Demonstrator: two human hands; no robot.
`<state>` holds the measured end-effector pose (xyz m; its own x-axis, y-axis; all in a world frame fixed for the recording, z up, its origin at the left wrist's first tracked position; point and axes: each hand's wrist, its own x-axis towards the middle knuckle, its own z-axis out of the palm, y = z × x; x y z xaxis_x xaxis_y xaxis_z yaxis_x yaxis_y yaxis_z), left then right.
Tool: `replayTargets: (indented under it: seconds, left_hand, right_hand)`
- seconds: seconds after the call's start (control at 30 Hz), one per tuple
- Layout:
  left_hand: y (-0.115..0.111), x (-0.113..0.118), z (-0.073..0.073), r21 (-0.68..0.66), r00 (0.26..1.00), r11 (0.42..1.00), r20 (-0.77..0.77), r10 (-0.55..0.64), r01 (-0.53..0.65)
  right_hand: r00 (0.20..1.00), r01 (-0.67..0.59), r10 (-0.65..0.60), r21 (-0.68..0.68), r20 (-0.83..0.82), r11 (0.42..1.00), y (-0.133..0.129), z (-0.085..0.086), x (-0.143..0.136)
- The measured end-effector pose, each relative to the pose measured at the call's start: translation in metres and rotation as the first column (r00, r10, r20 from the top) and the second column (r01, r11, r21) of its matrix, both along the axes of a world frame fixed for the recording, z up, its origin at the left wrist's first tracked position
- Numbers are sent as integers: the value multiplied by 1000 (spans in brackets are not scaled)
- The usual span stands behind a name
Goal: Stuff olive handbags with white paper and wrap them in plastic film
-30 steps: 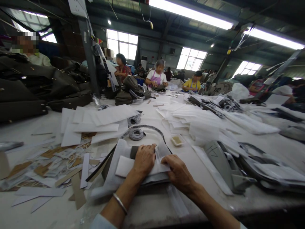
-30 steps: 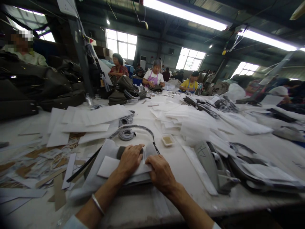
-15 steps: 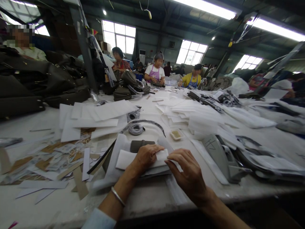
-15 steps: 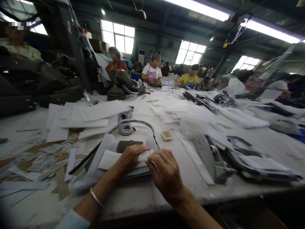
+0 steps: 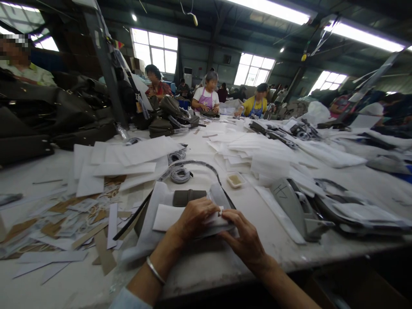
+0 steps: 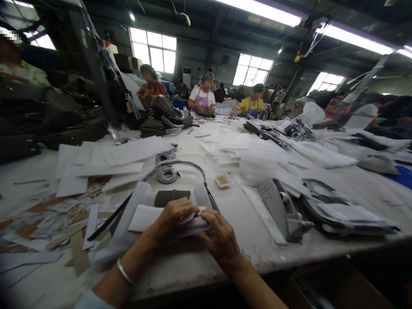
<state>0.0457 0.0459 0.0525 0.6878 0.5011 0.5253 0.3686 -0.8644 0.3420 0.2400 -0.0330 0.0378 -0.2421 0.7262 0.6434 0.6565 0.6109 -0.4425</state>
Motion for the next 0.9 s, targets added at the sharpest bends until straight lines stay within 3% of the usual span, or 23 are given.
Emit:
replayTargets:
  seconds: [0.13,0.33,0.4,0.5,0.6,0.77,0.9]
  left_hand:
    - [3,3,-2,42,997,999,-81,-12,15]
    - [-4,-5,20,-165,982,983,-156,-110,83]
    - [-17,-6,21,-153,968,986,-230,-98,63]
    - [-39,-4,6,21,967,998,-247,68,-64]
    - [-55,0,-16,162,975,973,-120,188,-167]
    - [-62,2,-32,99,950,945,63,306,-311]
    - [-62,2,-32,90,949,948,109,296,-306]
  right_hand:
    - [1000,0,-2,-56,-27,998,5,-4,-2]
    - [998,3,-9,-108,-56,994,9,-8,0]
    - [998,5,-12,-103,-67,995,9,-9,0]
    - [996,8,-14,-75,-83,997,10,-9,-3]
    - [995,-14,7,-65,-101,998,8,-5,-2]
    - [996,-89,90,-72,7,993,-26,9,31]
    - [957,-134,186,-229,221,964,-63,4,62]
